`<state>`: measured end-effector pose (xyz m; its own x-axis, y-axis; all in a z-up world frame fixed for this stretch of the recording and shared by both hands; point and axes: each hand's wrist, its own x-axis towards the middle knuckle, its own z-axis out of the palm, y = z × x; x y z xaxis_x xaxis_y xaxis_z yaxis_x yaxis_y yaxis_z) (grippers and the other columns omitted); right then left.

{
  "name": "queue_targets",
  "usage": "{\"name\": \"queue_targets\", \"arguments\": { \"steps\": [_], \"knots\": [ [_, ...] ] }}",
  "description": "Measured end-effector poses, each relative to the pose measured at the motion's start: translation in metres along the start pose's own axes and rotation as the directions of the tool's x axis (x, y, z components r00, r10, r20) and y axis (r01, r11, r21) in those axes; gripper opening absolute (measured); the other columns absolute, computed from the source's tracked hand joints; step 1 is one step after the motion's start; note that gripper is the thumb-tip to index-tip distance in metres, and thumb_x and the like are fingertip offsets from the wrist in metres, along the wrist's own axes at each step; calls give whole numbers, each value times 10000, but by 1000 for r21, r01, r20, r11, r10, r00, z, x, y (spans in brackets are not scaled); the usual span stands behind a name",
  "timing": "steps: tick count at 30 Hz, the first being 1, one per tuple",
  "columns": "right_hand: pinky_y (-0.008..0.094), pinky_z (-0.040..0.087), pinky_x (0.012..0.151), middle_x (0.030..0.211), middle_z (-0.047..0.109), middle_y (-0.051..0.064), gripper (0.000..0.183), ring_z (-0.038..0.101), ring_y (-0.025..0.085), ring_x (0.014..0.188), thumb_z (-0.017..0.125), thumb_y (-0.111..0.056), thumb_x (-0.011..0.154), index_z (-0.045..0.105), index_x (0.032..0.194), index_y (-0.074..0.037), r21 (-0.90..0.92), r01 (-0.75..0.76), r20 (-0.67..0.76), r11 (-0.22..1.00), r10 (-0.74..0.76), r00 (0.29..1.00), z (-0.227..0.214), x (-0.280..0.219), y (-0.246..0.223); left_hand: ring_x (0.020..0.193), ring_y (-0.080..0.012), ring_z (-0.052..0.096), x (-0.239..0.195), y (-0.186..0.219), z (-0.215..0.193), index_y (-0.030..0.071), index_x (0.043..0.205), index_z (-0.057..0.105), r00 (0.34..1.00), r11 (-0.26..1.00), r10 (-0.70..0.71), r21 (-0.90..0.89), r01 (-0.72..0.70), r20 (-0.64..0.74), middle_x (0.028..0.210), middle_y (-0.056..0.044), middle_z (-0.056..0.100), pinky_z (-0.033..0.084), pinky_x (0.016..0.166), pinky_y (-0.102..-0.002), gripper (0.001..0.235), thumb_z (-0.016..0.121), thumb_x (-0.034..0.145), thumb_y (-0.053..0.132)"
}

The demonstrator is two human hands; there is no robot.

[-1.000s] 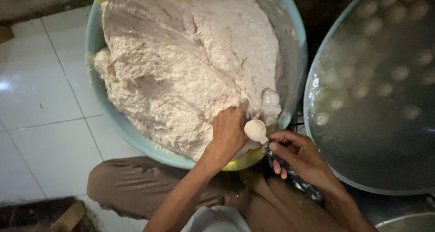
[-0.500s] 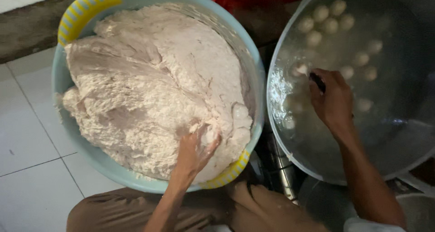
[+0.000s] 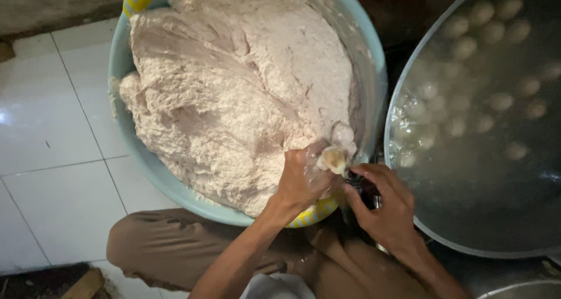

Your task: The person scoops dough from a large basin using a spoon and drops small portions into a pot of boiling water. The process is repeated continuously throughout the clip.

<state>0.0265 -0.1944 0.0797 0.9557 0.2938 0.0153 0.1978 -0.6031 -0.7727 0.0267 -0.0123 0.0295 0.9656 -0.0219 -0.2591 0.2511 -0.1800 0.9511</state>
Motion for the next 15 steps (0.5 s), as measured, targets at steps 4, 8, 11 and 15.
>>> {"name": "queue_targets", "arguments": {
  "steps": [4, 8, 11, 15],
  "knots": [
    [257, 600, 670, 1040, 733, 140, 294, 732, 162, 814, 784, -49, 862, 689, 1138, -10, 93, -189, 79, 978, 182, 980, 7, -8, 8, 715, -267, 786, 6, 16, -4, 19, 1010, 679, 1000, 999, 14, -46, -13, 24, 785, -156, 744, 607, 624, -351, 201, 737, 838, 107],
    [274, 527, 480, 773, 685, 119, 301, 638, 131, 604, 719, -37, 897, 672, 1191, 13, 374, -646, 394, 665, 517, 760, 6, -15, 29, 767, -313, 782, 6, 13, -8, 17, 969, 698, 998, 1000, 1, 22, -3, 60, 812, -186, 754, 611, 662, -374, 240, 770, 758, 104],
    [275, 487, 435, 715, 643, 102, 273, 606, 124, 560, 668, -36, 934, 646, 1197, 34, 407, -757, 545, 511, 529, 650, 7, -13, 43, 761, -377, 742, 6, 7, -12, 1, 945, 698, 993, 986, -31, 168, 11, 115, 776, -224, 720, 587, 665, -433, 307, 823, 696, 130],
    [275, 456, 403, 832, 633, 38, 282, 585, 116, 550, 633, -55, 933, 621, 1196, 44, 405, -809, 627, 426, 515, 585, 13, -9, 46, 735, -449, 695, 9, -6, -12, -1, 876, 690, 977, 897, -165, 432, 92, 135, 740, -254, 692, 547, 646, -520, 285, 837, 680, 143]
  ]
}}
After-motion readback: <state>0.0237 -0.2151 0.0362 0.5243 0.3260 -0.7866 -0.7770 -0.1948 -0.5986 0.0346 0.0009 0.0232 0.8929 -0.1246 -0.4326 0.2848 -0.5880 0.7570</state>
